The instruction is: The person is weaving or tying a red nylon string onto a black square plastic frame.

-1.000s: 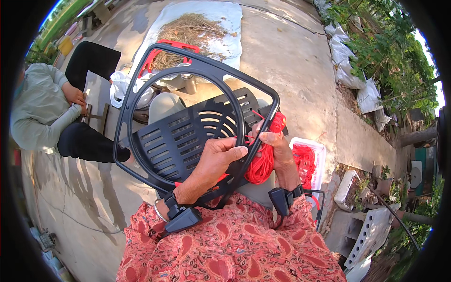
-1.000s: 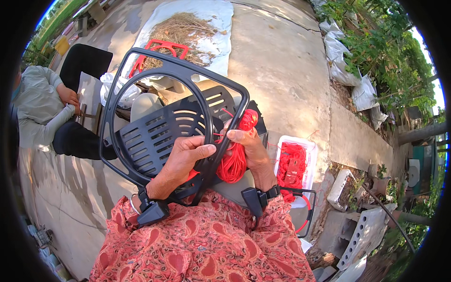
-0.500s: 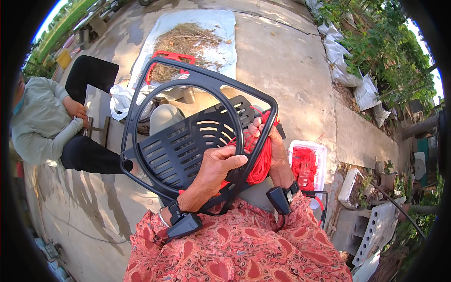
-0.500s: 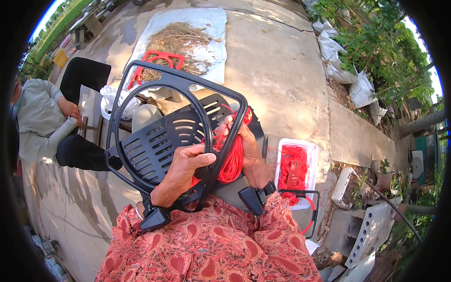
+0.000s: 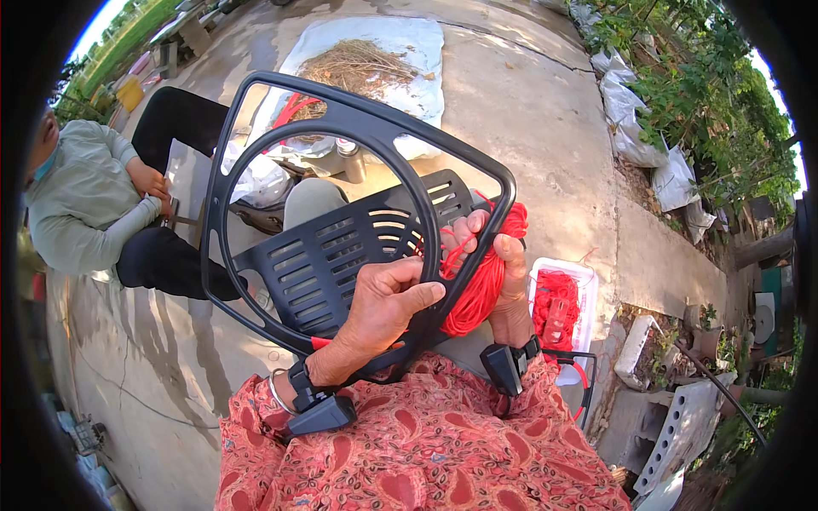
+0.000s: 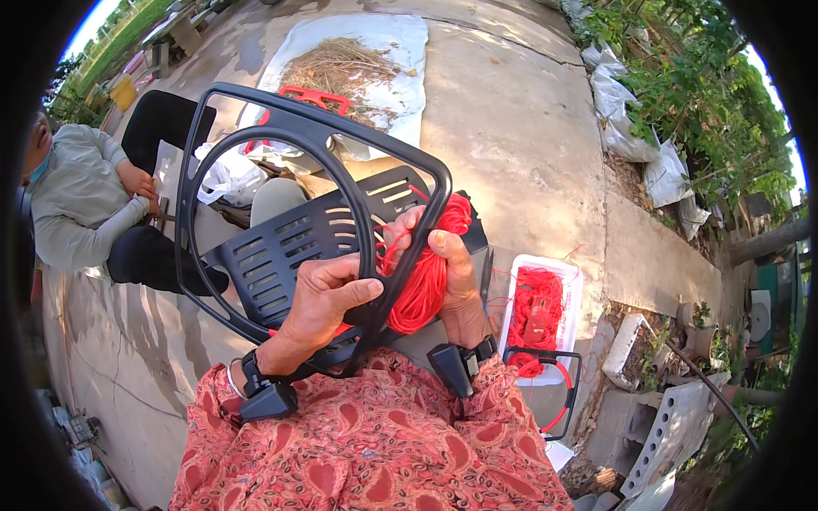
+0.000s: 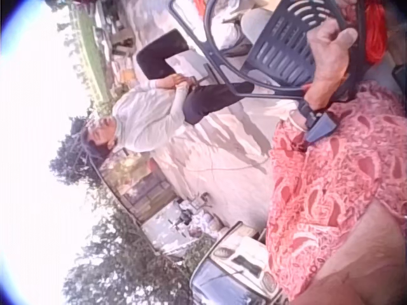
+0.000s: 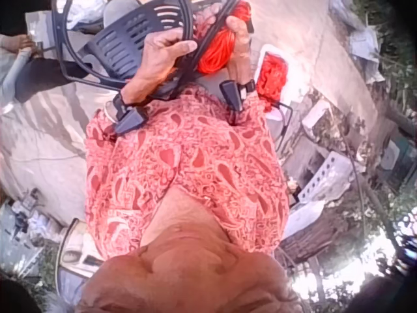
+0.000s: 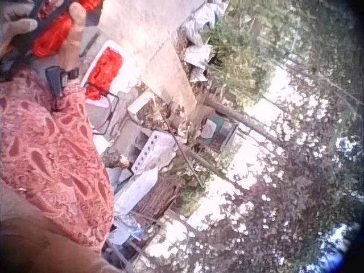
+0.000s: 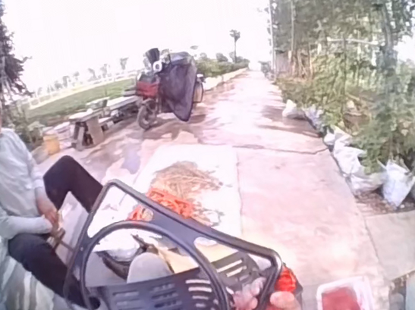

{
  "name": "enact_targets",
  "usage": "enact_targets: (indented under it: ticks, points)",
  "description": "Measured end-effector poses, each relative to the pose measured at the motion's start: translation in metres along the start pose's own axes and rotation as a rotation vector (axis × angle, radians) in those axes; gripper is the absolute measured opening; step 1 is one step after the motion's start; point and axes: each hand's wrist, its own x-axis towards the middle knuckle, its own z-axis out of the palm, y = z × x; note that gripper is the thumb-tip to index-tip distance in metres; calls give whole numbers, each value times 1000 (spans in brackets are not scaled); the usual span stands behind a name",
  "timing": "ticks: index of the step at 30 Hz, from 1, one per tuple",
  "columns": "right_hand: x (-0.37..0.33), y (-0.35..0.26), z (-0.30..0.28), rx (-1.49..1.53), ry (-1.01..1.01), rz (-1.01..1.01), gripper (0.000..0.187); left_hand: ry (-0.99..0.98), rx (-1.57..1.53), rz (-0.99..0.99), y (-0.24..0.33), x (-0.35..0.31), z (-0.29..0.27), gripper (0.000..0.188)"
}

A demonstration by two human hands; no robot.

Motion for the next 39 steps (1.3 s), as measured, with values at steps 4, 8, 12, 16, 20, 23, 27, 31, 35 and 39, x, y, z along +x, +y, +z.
enact_targets:
  ticks: [4,8,12,16,20,23,27,31,35,39]
  points:
    - [-3,3,-9,-25,-38,-4,22,-53,49,-52,4,3,-9,8]
    - [-11,12,-19,-40,-30,23,20,-97,-71,-155,-2,-4,-16,9]
    - [-12,11,-21,-56,45,55,20,-55,-182,-261,-6,-5,-14,9]
    - [-11,5,-19,-35,-16,81,18,-35,-283,-329,-1,-1,-9,10]
    - [-11,1,-24,-59,-66,93,20,-57,-301,-334,-1,1,-11,11]
    - [-22,-11,-16,-301,180,129,30,-55,-272,-365,-1,3,-14,12]
    - [-22,-23,-11,-577,322,88,39,-21,-263,-378,-4,6,-15,12]
    - [-19,-28,-24,-591,469,22,39,20,-262,-375,-7,7,-16,12]
    - [-21,-35,-24,-812,434,141,37,22,-279,-354,-11,7,-19,12]
    - [-26,-34,-10,-889,484,97,38,37,-290,-346,-1,1,-18,11]
